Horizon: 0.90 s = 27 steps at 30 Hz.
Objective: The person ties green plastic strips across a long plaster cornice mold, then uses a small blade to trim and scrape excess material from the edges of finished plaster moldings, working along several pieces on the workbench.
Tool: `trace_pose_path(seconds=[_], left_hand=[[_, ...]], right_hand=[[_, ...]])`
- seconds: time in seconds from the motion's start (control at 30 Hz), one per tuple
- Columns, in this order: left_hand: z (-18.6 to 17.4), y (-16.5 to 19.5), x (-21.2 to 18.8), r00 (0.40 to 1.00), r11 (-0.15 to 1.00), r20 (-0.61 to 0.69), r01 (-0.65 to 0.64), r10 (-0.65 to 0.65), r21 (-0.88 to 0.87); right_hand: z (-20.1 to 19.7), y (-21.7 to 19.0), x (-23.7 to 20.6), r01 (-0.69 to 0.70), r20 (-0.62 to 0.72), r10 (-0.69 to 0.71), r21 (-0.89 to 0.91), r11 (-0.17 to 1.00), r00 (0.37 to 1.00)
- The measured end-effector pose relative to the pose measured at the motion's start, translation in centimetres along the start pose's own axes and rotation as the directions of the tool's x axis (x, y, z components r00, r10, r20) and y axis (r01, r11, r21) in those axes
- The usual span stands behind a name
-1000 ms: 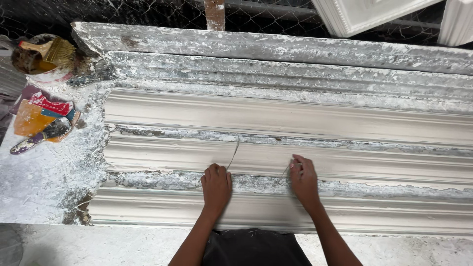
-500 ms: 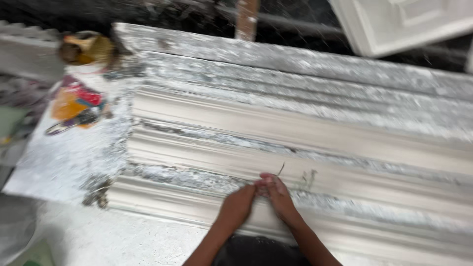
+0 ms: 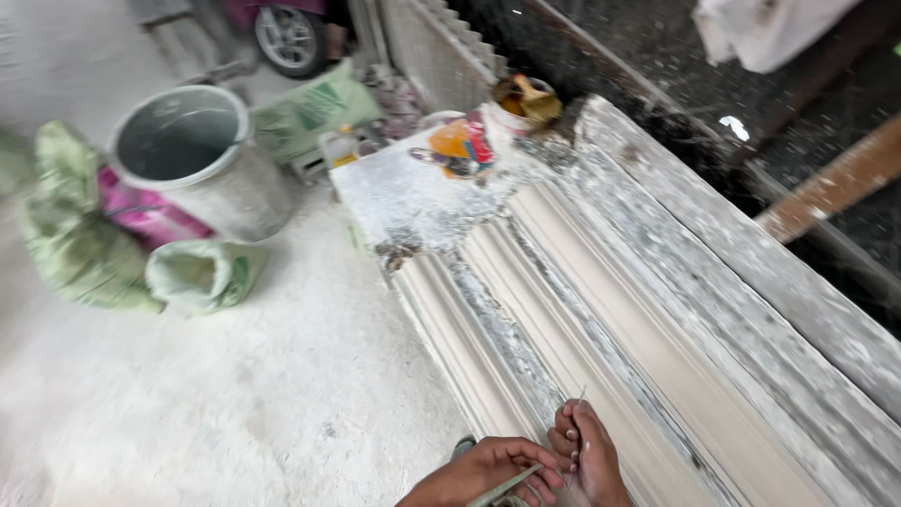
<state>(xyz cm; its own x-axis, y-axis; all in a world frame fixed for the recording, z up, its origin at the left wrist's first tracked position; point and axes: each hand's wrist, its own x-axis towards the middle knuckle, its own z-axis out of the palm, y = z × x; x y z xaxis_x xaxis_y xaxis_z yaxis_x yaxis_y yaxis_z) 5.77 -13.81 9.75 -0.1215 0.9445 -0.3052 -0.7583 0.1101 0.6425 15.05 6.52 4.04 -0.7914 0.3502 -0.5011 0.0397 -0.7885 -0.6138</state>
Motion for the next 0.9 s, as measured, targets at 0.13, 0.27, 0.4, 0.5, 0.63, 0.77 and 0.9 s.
trace_pose_path(seconds=[0.13, 0.27, 0.4, 0.5, 0.63, 0.77, 0.9], left_hand=[[0.0, -4.0, -1.4, 0.941, 0.971, -0.243, -0.225, 0.237, 0.076], [-0.5, -7.5, -2.8, 0.745, 0.868, -0.455, -0.354, 0.487, 0.349], [0.8, -9.3, -4.5, 0.657, 0.884, -0.628, -0.454, 0.417, 0.113], [3.0, -9.7, -5.5, 0.653, 0.826, -0.6, -0.563, 0.463, 0.025], [5.1, -9.0, -6.5, 0.562, 0.786, -0.589, -0.574, 0.581, 0.228], [6.4, -8.3, -7.4, 0.486, 0.76, -0.6, -0.528, 0.636, 0.378], [6.6, -7.2, -8.0, 0.504, 0.768, -0.589, -0.515, 0.631, 0.382]], right_hand=[[0.7, 2.0, -0.1, -0.11, 0.124, 0.126, -0.127, 0.986, 0.984], [1.2, 4.2, -0.8, -0.196, 0.195, 0.26, -0.295, 0.935, 0.946], [2.9, 5.3, -2.6, -0.16, 0.225, 0.292, -0.467, 0.87, 0.93], [5.1, 5.0, -4.6, -0.093, 0.273, 0.278, -0.539, 0.837, 0.921], [8.3, 3.6, -6.9, -0.033, 0.359, 0.272, -0.549, 0.835, 0.893], [10.7, 2.6, -8.5, -0.028, 0.381, 0.257, -0.513, 0.858, 0.888], [12.3, 2.5, -9.2, 0.059, 0.407, 0.194, -0.532, 0.844, 0.893]])
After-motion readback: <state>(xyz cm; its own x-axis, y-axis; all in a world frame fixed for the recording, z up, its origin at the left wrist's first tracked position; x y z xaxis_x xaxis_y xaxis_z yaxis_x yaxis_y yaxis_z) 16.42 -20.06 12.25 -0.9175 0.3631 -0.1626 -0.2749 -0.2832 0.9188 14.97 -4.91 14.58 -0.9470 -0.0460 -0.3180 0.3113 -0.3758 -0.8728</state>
